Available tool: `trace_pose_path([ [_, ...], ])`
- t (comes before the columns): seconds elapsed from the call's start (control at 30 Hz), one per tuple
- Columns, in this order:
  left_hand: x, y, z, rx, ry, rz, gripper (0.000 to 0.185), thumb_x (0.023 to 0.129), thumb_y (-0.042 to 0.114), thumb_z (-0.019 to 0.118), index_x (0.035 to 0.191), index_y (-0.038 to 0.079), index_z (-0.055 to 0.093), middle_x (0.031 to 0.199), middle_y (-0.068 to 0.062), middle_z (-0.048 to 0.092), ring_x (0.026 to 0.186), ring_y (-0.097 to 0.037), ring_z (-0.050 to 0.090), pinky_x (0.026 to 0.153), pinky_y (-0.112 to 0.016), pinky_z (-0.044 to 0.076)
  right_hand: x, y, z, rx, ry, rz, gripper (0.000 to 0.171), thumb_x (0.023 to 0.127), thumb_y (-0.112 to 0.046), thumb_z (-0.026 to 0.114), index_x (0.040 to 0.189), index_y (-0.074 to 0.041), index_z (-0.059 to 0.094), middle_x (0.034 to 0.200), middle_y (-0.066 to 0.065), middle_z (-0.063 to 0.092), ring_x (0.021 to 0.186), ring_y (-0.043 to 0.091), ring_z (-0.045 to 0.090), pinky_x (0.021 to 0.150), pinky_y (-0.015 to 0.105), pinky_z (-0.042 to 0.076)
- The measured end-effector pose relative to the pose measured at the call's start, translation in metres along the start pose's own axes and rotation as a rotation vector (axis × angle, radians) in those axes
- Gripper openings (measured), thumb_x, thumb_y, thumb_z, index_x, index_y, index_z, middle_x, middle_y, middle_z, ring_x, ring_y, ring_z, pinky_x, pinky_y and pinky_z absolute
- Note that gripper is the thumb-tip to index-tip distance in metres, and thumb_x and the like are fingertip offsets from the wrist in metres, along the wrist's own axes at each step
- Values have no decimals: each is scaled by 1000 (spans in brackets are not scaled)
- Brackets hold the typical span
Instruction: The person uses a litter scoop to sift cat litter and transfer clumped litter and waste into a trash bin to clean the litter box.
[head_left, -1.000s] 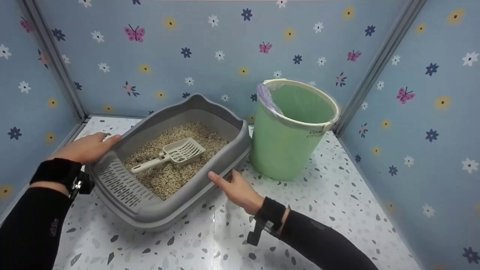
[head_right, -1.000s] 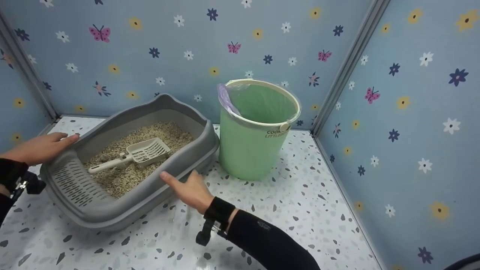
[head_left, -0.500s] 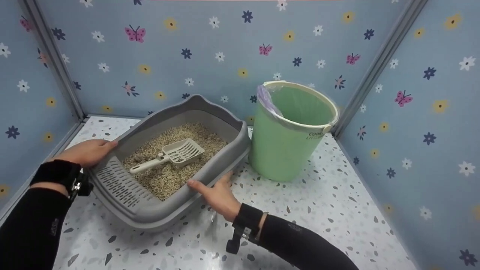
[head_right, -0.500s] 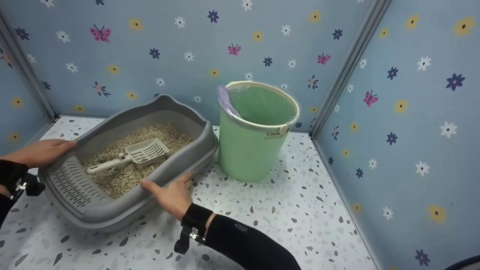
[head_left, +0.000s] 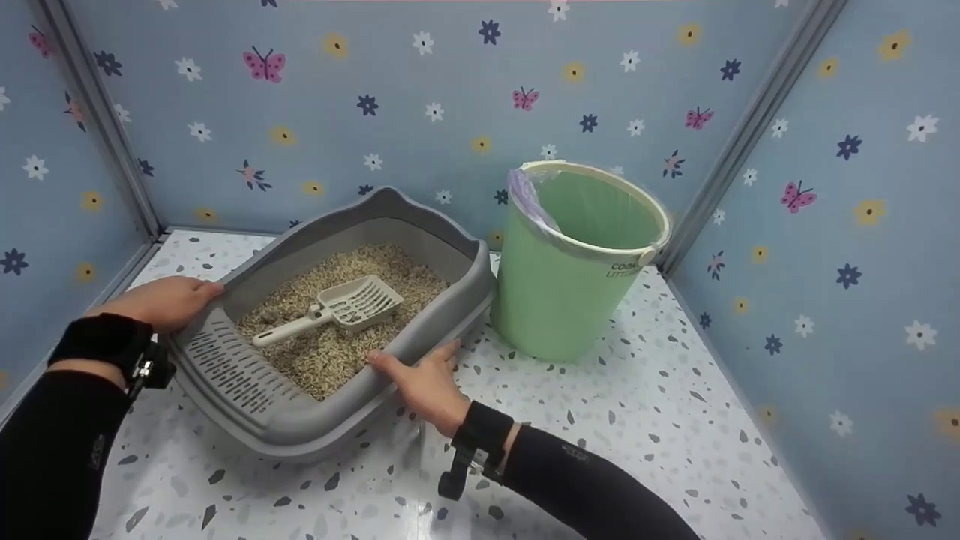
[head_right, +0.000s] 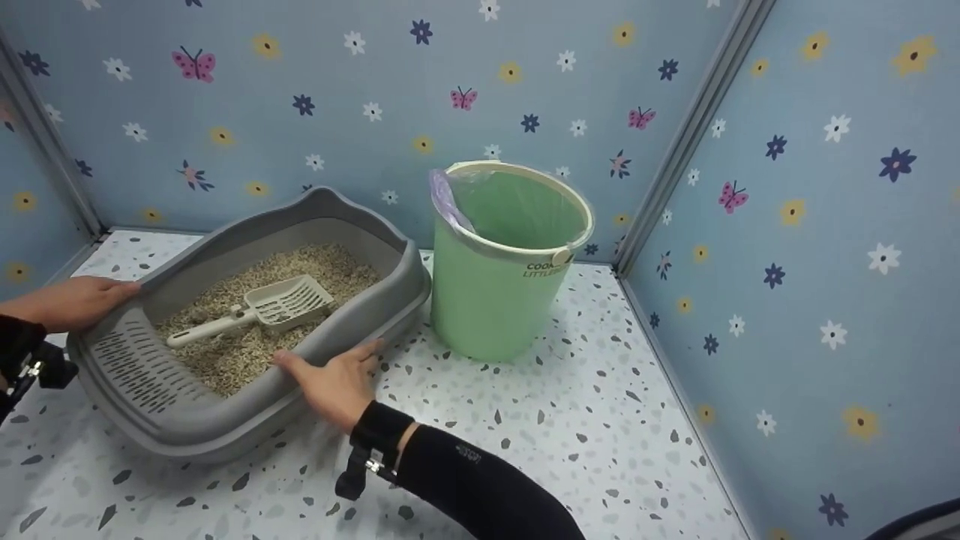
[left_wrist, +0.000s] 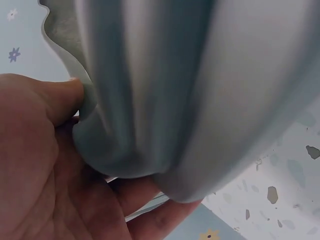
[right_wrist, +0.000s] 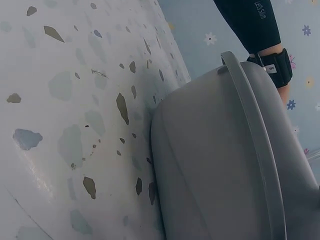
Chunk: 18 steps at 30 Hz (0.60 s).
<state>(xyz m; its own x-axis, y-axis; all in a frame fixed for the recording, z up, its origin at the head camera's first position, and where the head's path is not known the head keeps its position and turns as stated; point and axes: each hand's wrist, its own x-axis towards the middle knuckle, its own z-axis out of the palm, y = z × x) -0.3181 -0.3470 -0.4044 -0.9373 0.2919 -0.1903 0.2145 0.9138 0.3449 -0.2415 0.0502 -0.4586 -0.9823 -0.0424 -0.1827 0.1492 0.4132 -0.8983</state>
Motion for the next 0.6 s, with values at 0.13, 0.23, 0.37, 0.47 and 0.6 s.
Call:
trace_pose_path([
  [0.13, -6, 6, -1, -3, 1, -12, 76, 123, 38, 17, 144, -29, 47, 145, -52, 50, 136, -72, 46, 115, -79, 37, 5, 3, -7, 10, -11, -2, 156, 89, -71, 83, 164, 10, -27, 175, 41, -10, 167, 47, 16, 136, 51, 16],
  [0.23, -10, 10, -1, 0, 3, -15, 75, 123, 39, 20, 139, -27, 54, 142, -51, 54, 135, -71, 48, 114, -79, 39, 9, 5, -14, 7, -26, 4, 154, 90, -67, 84, 165, 9, -28, 176, 40, -5, 166, 47, 18, 136, 52, 15],
  [0.37, -16, 14, -1, -8, 4, -10, 67, 123, 36, 26, 115, -17, 66, 109, -36, 68, 109, -58, 67, 103, -72, 51, 18, 8, -27, 15, -55, -3, 151, 91, -60, 86, 166, 8, -26, 175, 42, 8, 165, 46, 23, 136, 51, 15],
  [0.47, -22, 18, 1, -31, 5, -15, 58, 122, 36, 30, 99, -2, 67, 86, -13, 61, 85, -34, 64, 86, -56, 55, 25, 13, -38, 31, -79, -26, 149, 92, -57, 87, 167, 8, -24, 173, 44, 18, 163, 46, 30, 136, 51, 20],
  [0.6, -28, 24, 5, -56, 10, -18, 55, 122, 39, 35, 88, 7, 65, 76, -4, 53, 72, -22, 54, 71, -41, 46, 33, 19, -51, 35, -108, -89, 140, 94, -54, 86, 171, 4, -16, 169, 42, 30, 157, 47, 42, 132, 55, 29],
])
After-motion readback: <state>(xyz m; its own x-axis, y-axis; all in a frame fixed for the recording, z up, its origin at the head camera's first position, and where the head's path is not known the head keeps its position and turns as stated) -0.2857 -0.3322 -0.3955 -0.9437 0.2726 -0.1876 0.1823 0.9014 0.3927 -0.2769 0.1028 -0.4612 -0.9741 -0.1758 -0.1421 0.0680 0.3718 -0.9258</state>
